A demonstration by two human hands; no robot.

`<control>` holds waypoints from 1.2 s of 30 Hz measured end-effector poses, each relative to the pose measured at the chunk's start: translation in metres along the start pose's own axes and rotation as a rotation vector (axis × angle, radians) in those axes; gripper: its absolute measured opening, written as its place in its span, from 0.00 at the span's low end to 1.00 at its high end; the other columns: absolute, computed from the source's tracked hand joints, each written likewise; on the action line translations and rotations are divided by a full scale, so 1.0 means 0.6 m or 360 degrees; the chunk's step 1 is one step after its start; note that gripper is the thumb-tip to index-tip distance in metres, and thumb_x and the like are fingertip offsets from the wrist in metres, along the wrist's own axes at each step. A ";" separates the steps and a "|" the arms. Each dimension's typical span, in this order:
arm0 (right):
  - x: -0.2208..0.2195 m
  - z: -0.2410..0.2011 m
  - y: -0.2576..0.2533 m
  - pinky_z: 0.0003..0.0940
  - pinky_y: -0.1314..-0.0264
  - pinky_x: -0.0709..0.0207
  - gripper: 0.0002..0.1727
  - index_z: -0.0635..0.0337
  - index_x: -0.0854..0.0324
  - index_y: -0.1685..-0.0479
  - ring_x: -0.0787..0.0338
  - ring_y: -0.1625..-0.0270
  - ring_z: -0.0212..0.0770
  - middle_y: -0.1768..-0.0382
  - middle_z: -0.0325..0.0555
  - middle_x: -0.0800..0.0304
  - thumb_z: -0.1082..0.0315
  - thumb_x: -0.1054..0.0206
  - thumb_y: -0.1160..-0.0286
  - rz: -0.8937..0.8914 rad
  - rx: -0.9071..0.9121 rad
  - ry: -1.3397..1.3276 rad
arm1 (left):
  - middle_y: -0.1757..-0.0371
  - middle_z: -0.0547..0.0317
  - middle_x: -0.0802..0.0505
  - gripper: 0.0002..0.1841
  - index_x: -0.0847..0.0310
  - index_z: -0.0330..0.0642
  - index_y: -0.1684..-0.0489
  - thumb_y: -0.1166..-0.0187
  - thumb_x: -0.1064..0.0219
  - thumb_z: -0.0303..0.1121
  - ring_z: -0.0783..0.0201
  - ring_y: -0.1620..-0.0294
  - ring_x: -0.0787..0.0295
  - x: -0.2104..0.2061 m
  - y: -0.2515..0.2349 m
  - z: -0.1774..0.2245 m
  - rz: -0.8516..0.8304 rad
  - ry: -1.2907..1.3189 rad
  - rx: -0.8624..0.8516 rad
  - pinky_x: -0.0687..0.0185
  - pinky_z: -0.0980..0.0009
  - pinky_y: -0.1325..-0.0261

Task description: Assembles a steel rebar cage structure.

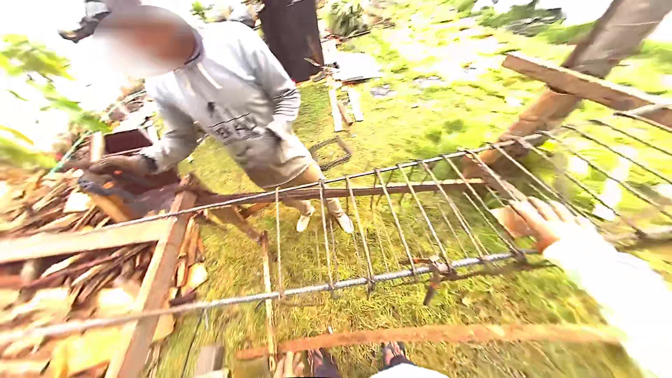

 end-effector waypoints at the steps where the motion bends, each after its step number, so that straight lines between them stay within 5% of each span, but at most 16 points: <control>1: -0.008 0.007 -0.015 0.82 0.16 0.54 0.65 0.42 0.45 0.05 0.54 0.06 0.71 0.06 0.57 0.50 0.74 0.11 0.53 -0.0064 0.0069 0.0032 | 0.39 0.36 0.09 0.23 0.26 0.31 0.26 0.06 0.46 0.42 0.46 0.48 0.08 -0.004 0.020 0.010 0.0014 0.0007 0.0067 0.14 0.50 0.50; 7: 0.021 -0.007 -0.048 0.77 0.18 0.45 0.52 0.55 0.33 0.13 0.43 0.10 0.74 0.14 0.65 0.34 0.71 0.12 0.48 -0.0281 0.0160 0.0128 | 0.43 0.36 0.08 0.20 0.22 0.29 0.31 0.08 0.43 0.38 0.46 0.50 0.08 0.011 0.054 0.020 0.0120 0.0090 0.0039 0.14 0.50 0.49; 10: 0.043 -0.034 -0.035 0.68 0.14 0.43 0.53 0.61 0.37 0.11 0.43 0.10 0.73 0.15 0.69 0.36 0.71 0.13 0.45 -0.0384 -0.0052 0.0309 | 0.43 0.37 0.07 0.19 0.21 0.29 0.32 0.08 0.43 0.37 0.48 0.52 0.08 0.026 0.051 0.031 0.0173 0.0097 0.0031 0.15 0.52 0.52; 13: 0.062 -0.032 -0.015 0.76 0.31 0.27 0.51 0.76 0.31 0.20 0.24 0.28 0.86 0.30 0.88 0.27 0.70 0.11 0.53 0.0244 0.0239 0.0084 | 0.40 0.35 0.09 0.19 0.22 0.28 0.31 0.07 0.43 0.35 0.47 0.50 0.09 0.036 0.053 0.067 0.0153 0.0078 0.0000 0.15 0.51 0.50; 14: 0.090 -0.062 0.000 0.70 0.20 0.33 0.55 0.67 0.41 0.11 0.31 0.18 0.77 0.20 0.80 0.35 0.70 0.13 0.45 0.0087 -0.0071 -0.0012 | 0.40 0.34 0.09 0.19 0.22 0.27 0.32 0.08 0.43 0.34 0.46 0.49 0.09 0.035 0.056 0.086 0.0121 0.0058 -0.0039 0.15 0.51 0.48; 15: 0.112 -0.087 0.013 0.73 0.20 0.35 0.58 0.64 0.41 0.11 0.33 0.18 0.78 0.19 0.80 0.37 0.70 0.10 0.49 0.0122 -0.0137 -0.0236 | 0.41 0.35 0.09 0.18 0.21 0.27 0.33 0.08 0.43 0.34 0.47 0.49 0.09 0.035 0.056 0.106 0.0089 0.0004 -0.0109 0.15 0.51 0.46; 17: 0.132 -0.168 0.056 0.83 0.29 0.34 0.61 0.65 0.35 0.15 0.30 0.25 0.87 0.26 0.86 0.32 0.63 0.04 0.61 0.0278 0.0100 -0.0441 | 0.47 0.40 0.07 0.16 0.17 0.29 0.37 0.09 0.42 0.34 0.50 0.51 0.08 0.032 0.056 0.148 0.0040 -0.0122 -0.0321 0.14 0.53 0.46; 19: 0.119 -0.305 0.110 0.80 0.31 0.29 0.61 0.61 0.30 0.17 0.26 0.28 0.83 0.29 0.80 0.26 0.53 0.04 0.64 0.0188 0.0359 -0.0502 | 0.47 0.41 0.07 0.15 0.16 0.31 0.38 0.10 0.40 0.33 0.52 0.49 0.08 0.023 0.055 0.193 -0.0023 -0.0188 -0.0518 0.13 0.53 0.43; 22: 0.072 -0.539 0.183 0.70 0.24 0.30 0.59 0.50 0.28 0.15 0.24 0.24 0.71 0.25 0.68 0.24 0.41 0.09 0.58 -0.0246 0.0635 -0.0378 | 0.42 0.41 0.08 0.16 0.16 0.32 0.36 0.13 0.38 0.33 0.50 0.41 0.10 -0.002 0.050 0.258 -0.0163 -0.0268 -0.0752 0.16 0.50 0.34; 26: 0.001 -0.736 0.237 0.70 0.14 0.45 0.53 0.48 0.32 0.13 0.30 0.17 0.68 0.21 0.65 0.27 0.43 0.16 0.47 -0.0480 0.0964 -0.0217 | 0.37 0.43 0.08 0.17 0.16 0.33 0.34 0.15 0.36 0.32 0.53 0.36 0.10 -0.037 0.045 0.300 -0.0392 -0.0391 -0.0861 0.18 0.53 0.28; 29: -0.043 -0.800 0.247 0.74 0.13 0.53 0.53 0.49 0.37 0.10 0.35 0.14 0.68 0.18 0.65 0.31 0.48 0.17 0.42 -0.0573 0.1029 -0.0079 | 0.36 0.43 0.09 0.17 0.16 0.35 0.33 0.15 0.36 0.34 0.54 0.34 0.11 -0.044 0.043 0.301 -0.0543 -0.0482 -0.0881 0.18 0.55 0.27; 36: -0.045 -0.837 0.244 0.72 0.13 0.49 0.53 0.47 0.35 0.11 0.36 0.14 0.67 0.18 0.63 0.31 0.47 0.15 0.44 -0.0642 0.1035 0.0016 | 0.39 0.48 0.07 0.15 0.11 0.37 0.38 0.15 0.34 0.36 0.60 0.37 0.09 -0.038 0.018 0.308 -0.0753 -0.0506 -0.0982 0.17 0.61 0.27</control>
Point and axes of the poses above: each hand's wrist, its own y-axis away from the middle knuckle, its own x-axis out of the back of the hand, z = x × y, the point moved 6 cm from there along -y, towards the middle knuckle
